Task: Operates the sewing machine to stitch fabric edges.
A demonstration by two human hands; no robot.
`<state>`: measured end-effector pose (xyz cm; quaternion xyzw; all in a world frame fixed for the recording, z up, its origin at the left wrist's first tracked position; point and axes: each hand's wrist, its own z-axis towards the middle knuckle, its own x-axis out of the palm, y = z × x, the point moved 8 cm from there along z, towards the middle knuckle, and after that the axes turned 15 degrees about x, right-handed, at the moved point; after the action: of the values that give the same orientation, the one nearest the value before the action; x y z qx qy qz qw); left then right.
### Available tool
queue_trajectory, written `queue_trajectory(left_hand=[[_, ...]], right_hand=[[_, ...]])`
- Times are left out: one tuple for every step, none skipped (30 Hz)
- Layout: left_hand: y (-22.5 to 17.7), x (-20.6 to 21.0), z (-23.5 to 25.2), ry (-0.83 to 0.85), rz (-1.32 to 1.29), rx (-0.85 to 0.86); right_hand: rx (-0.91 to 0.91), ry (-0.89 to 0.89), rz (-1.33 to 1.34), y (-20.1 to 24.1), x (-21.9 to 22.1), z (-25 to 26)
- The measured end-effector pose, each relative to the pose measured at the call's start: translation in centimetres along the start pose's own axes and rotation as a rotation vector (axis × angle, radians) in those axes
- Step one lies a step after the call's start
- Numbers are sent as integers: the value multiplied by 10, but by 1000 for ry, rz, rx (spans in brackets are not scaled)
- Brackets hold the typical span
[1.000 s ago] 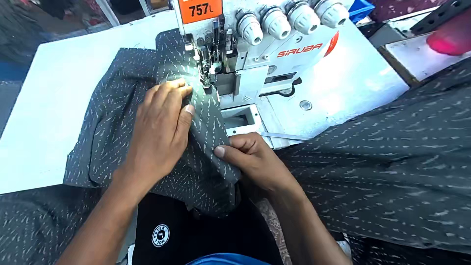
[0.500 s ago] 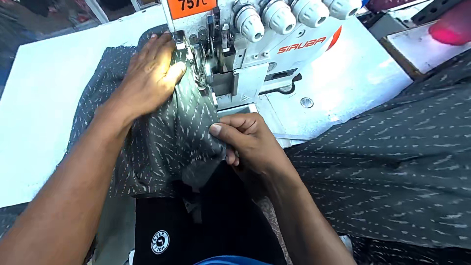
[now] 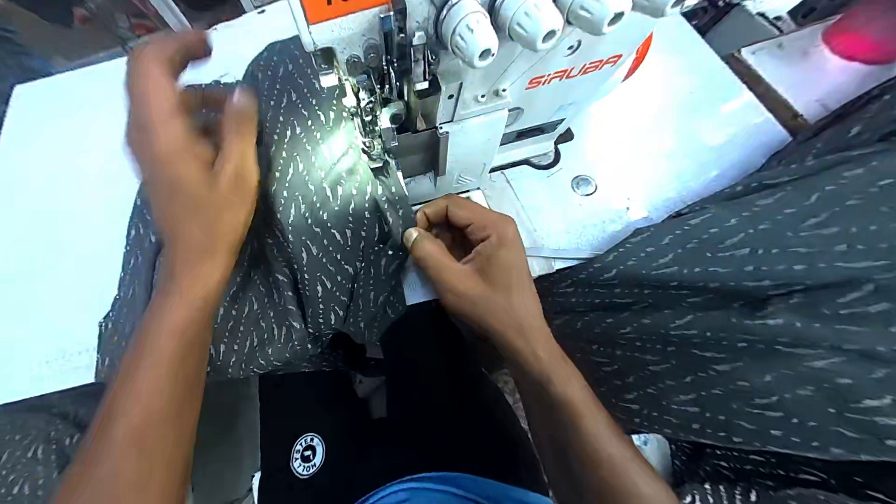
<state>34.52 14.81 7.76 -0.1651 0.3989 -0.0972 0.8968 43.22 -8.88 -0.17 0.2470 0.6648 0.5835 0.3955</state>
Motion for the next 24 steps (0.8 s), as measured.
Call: queue_trajectory(left_hand=[[-8, -9, -34, 44, -39, -122], [-12, -15, -70, 130, -59, -251], [-13, -17, -104, 237, -48, -356], [-11, -15, -132, 328, -14, -400], [-9, -12, -152, 387, 35, -398], [-8, -9, -164, 410, 90, -364], [-9, -8, -169, 389, 143, -313], [-10, -8, -170, 343, 177, -261], [-12, -9, -170, 301, 192, -225], [-11, -12, -169, 267, 186, -213], [-10, -16, -168, 222, 156, -230], [-8, -22, -166, 170, 103, -277], [-5, -30, -165, 125, 27, -347], [-2, -38, -163, 70, -64, -401], [-1, -46, -159, 15, -151, -416], [-4, -57, -153, -36, -201, -391], [-7, -69, -145, -75, -194, -344], [-11, -83, -134, -108, -133, -306], [-15, -96, -123, -126, -25, -291], [-17, -106, -112, -122, 118, -299], [-16, -111, -102, -83, 254, -319], [-10, -112, -94, -36, 346, -308], [-4, -111, -87, 5, 389, -271], [2, -109, -81, 27, 392, -231]], right_hand=[[-33, -38, -96, 1, 0, -4], [-51, -60, -141, 1, 0, -6], [-66, -53, -144, 3, 0, -7], [-97, -20, -144, 7, 1, -7], [-163, 9, -159, 12, 3, -8], [-246, 33, -201, 18, 4, -9], [-327, 62, -264, 23, 6, -10], [-375, 89, -336, 23, 8, -8], [-392, 121, -411, 21, 10, -6], [-387, 161, -469, 18, 11, -5], [-375, 201, -514, 16, 12, -5], [-364, 242, -546, 14, 12, -7], [-358, 279, -557, 12, 13, -11], [-351, 313, -557, 9, 13, -15], [-344, 340, -549, 7, 13, -18], [-345, 355, -530, 7, 12, -22], [-344, 360, -489, 9, 9, -26], [-339, 359, -430, 12, 5, -29], [-328, 360, -358, 15, 0, -32], [-306, 359, -285, 15, -5, -35], [-274, 343, -220, 12, -8, -36], [-239, 311, -173, 6, -10, -37], [-204, 274, -143, 1, -10, -39], [-174, 239, -110, -2, -9, -41]])
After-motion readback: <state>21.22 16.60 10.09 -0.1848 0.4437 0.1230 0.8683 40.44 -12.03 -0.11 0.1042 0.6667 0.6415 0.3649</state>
